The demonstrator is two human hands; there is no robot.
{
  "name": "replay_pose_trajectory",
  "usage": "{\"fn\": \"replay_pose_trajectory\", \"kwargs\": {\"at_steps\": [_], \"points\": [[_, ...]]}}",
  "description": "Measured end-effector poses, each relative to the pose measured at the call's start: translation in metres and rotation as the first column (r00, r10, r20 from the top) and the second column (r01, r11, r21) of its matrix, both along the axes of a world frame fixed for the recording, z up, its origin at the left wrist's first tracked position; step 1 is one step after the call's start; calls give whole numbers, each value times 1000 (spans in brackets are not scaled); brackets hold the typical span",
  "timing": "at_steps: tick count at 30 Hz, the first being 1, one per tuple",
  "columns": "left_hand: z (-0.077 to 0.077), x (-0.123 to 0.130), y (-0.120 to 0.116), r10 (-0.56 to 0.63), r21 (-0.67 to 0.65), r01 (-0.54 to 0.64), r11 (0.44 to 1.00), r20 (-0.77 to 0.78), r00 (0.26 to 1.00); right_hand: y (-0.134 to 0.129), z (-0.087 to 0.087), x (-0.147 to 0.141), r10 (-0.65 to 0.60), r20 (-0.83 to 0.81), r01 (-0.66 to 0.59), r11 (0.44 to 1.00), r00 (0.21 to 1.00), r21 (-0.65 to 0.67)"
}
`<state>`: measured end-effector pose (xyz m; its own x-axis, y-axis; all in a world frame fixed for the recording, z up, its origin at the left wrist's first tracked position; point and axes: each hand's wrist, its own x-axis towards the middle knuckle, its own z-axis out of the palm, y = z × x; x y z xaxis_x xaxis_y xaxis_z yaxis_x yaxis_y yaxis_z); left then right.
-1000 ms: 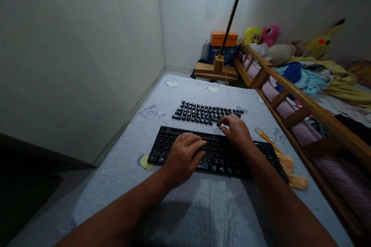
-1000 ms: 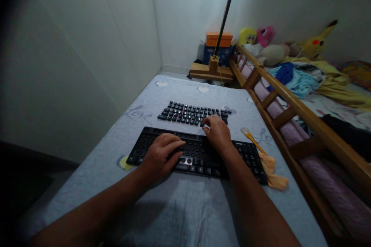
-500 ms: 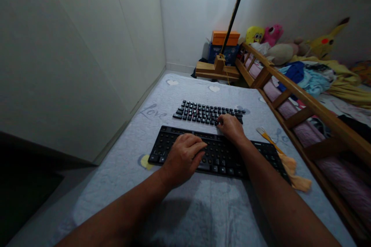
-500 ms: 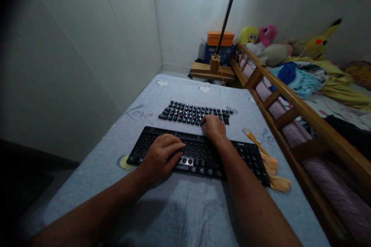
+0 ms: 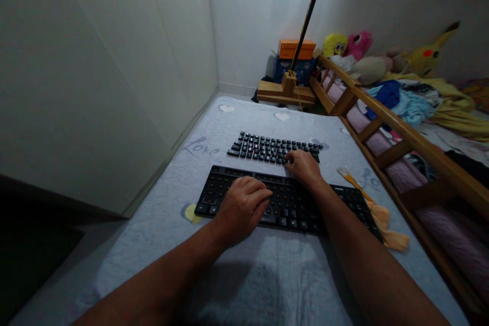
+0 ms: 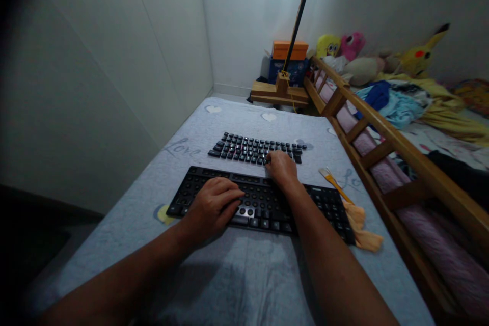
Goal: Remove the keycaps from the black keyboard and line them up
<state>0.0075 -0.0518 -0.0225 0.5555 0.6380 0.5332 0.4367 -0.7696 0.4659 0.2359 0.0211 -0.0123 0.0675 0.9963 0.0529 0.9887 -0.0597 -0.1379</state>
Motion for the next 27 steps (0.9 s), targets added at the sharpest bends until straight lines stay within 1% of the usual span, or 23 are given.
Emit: {"fn": "replay_pose_trajectory", "kwargs": {"at_steps": [11, 14, 16, 17, 18, 19, 20, 22, 23, 24, 25, 26, 27], "points": [[0, 0, 1, -10, 4, 10, 1000, -10, 1000, -1, -2, 0, 11, -25, -11, 1000, 1000, 27], [1, 0, 1, -5, 11, 5, 1000, -5, 1000, -4, 3, 0, 25, -49, -23, 999, 998, 47], [1, -1, 0, -1, 18, 1, 1000, 0, 1000, -9, 12, 3, 55, -122, -42, 993, 991, 110], [2, -1, 0, -1, 18, 1, 1000, 0, 1000, -14, 18, 4, 85, -211, -48, 983, 974, 178], [2, -1, 0, -2, 16, 2, 1000, -1, 1000, -20, 25, 6, 123, -319, -41, 967, 940, 253], [2, -1, 0, -5, 14, 5, 1000, -3, 1000, -28, 31, 7, 157, -431, -15, 949, 889, 313], [2, -1, 0, -9, 9, 9, 1000, -7, 1000, -37, 38, 9, 160, -540, 35, 942, 826, 333], [2, -1, 0, -22, -5, 22, 1000, -22, 1000, -58, 49, 9, 165, -704, 82, 950, 691, 302], [1, 0, -1, -30, -13, 30, 999, -31, 999, -69, 52, 8, 192, -729, 72, 946, 657, 315], [1, 0, -1, -38, -21, 37, 999, -41, 998, -80, 54, 6, 208, -727, 61, 944, 654, 325], [0, 1, -1, -46, -29, 44, 999, -52, 998, -91, 53, 4, 198, -728, 63, 947, 656, 315], [0, 1, -2, -52, -33, 50, 998, -62, 997, -101, 51, 1, 169, -753, 76, 957, 636, 280], [0, 2, -2, -58, -35, 56, 998, -70, 996, -110, 48, -2, 139, -793, 68, 973, 593, 222]]}}
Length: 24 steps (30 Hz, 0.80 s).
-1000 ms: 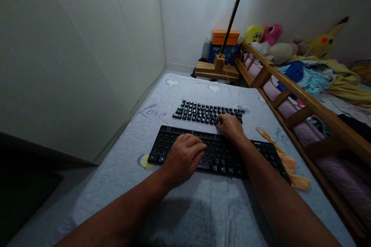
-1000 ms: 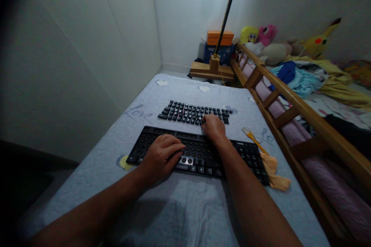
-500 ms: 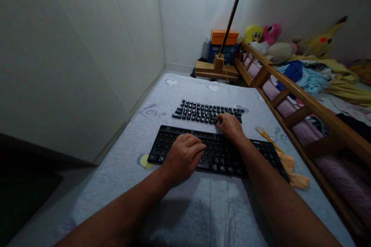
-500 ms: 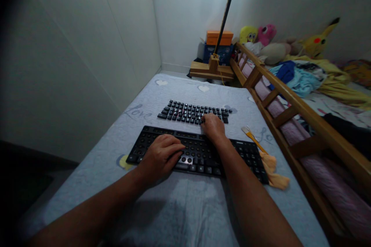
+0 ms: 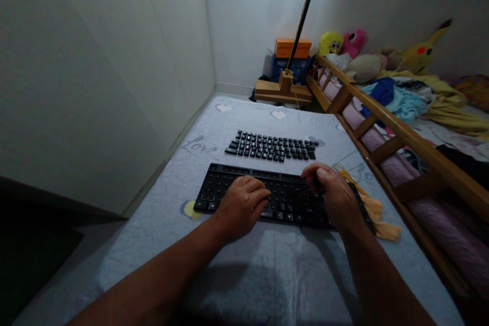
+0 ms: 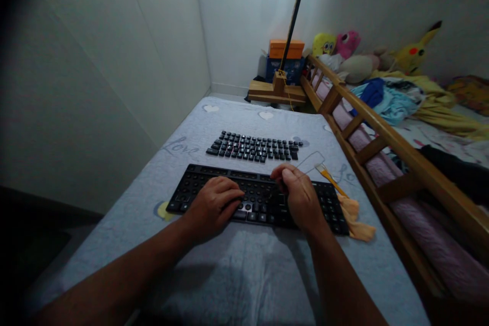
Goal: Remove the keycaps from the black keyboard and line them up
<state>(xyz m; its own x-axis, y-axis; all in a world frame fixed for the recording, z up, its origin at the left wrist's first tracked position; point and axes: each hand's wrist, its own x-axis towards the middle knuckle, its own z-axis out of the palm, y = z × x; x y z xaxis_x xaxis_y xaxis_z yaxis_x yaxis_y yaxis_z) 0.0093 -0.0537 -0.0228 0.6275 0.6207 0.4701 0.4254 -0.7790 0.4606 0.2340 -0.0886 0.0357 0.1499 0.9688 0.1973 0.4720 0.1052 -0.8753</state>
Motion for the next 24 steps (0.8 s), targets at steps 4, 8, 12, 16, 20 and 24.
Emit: {"fn": "replay_pose_trajectory", "kwargs": {"at_steps": [4, 8, 12, 16, 20, 24], "points": [[0, 1, -1, -13, 3, 13, 1000, -28, 1000, -21, -20, -9, 68, -71, -75, 991, 995, -110], [0, 1, -2, -24, -5, 24, 1000, -58, 998, -26, -31, -13, 85, -45, -89, 989, 995, -117], [-1, 1, -2, -34, -8, 34, 999, -75, 997, -28, -30, -19, 96, 125, -82, 990, 988, -115], [-1, 1, -1, -45, -11, 44, 999, -83, 996, -29, -31, -25, 98, 233, -77, 992, 968, -99], [0, 1, -1, -44, -13, 43, 999, -89, 995, -27, -34, -27, 83, 278, -78, 997, 957, -28], [0, 1, -1, -43, -14, 42, 999, -93, 995, -28, -37, -28, 113, 306, -121, 993, 945, 7]]}}
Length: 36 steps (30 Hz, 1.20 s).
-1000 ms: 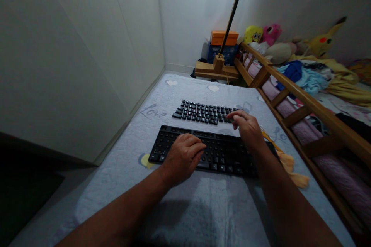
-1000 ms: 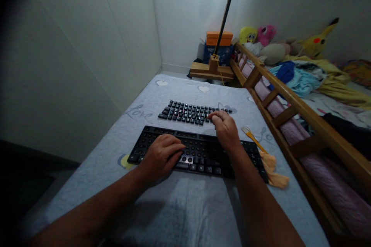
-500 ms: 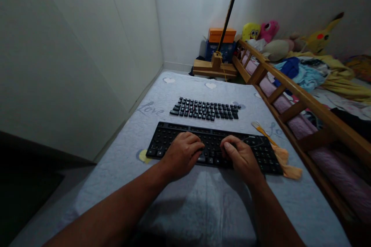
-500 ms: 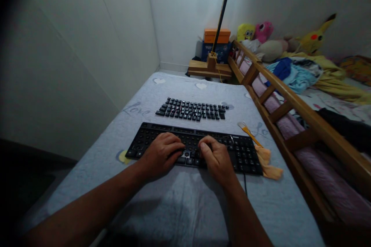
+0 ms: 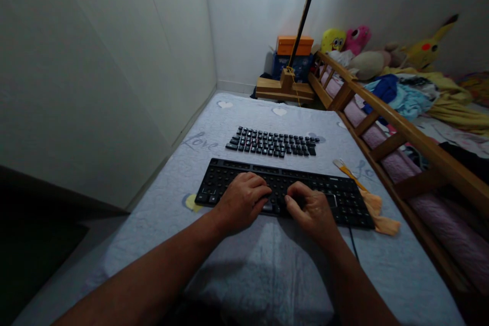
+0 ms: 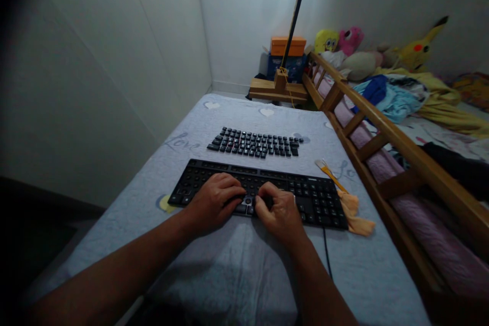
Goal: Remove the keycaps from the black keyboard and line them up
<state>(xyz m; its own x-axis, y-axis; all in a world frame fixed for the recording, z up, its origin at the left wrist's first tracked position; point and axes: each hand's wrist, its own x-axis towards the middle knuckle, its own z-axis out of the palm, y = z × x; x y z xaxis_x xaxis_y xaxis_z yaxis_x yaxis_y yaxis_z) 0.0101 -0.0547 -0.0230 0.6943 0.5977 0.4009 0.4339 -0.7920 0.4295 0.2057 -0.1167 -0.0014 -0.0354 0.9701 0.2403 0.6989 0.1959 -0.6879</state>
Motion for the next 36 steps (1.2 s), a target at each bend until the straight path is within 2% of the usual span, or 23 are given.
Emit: {"fn": "replay_pose_trajectory", "kwargs": {"at_steps": [6, 13, 20, 29, 36], "points": [[-1, 0, 1, -5, 0, 5, 1000, -20, 1000, -1, -1, -3, 13, 66, -17, 998, 998, 66], [-3, 1, 1, 3, -1, -3, 1000, -19, 1000, -2, -1, -5, -12, 60, 6, 995, 998, 99], [-2, 0, 1, 1, -11, -1, 1000, -27, 1000, -3, -1, -7, -114, 34, 112, 991, 993, 68], [0, 0, 1, 0, 3, 0, 1000, -31, 1000, -2, -2, -4, -231, 1, 231, 972, 973, -40], [-1, 0, 0, -5, -4, 4, 1000, -32, 999, -3, 1, 0, -148, 0, 148, 989, 989, -19]]}}
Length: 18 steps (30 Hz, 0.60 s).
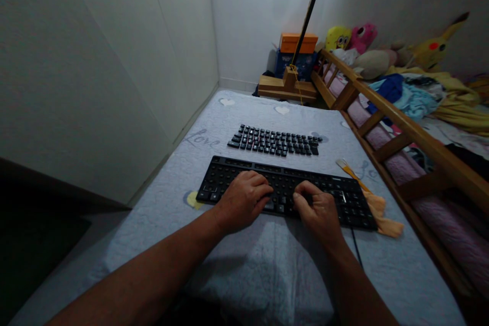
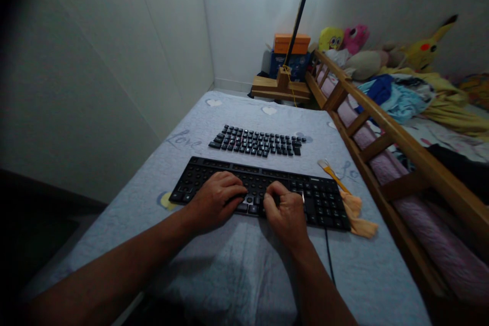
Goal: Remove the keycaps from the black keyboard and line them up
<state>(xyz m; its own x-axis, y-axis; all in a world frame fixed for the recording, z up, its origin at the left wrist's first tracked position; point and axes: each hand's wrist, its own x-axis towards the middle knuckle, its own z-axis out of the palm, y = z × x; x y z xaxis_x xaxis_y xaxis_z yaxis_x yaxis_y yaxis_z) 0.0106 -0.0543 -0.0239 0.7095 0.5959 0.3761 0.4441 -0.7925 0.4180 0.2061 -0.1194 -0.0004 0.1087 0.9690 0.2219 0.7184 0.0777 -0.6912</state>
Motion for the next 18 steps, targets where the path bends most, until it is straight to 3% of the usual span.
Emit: {"fn": "replay_pose_trajectory", "kwargs": {"at_steps": [7, 18], "points": [[0, 0, 0, 1, 14, -1, 1000, 0, 1000, 1, 0, -2, 62, 4, -62, 998, 998, 26], [1, 0, 0, -1, 7, 1, 1000, -20, 1000, 3, -1, -3, 44, 11, -44, 999, 999, -17]]}}
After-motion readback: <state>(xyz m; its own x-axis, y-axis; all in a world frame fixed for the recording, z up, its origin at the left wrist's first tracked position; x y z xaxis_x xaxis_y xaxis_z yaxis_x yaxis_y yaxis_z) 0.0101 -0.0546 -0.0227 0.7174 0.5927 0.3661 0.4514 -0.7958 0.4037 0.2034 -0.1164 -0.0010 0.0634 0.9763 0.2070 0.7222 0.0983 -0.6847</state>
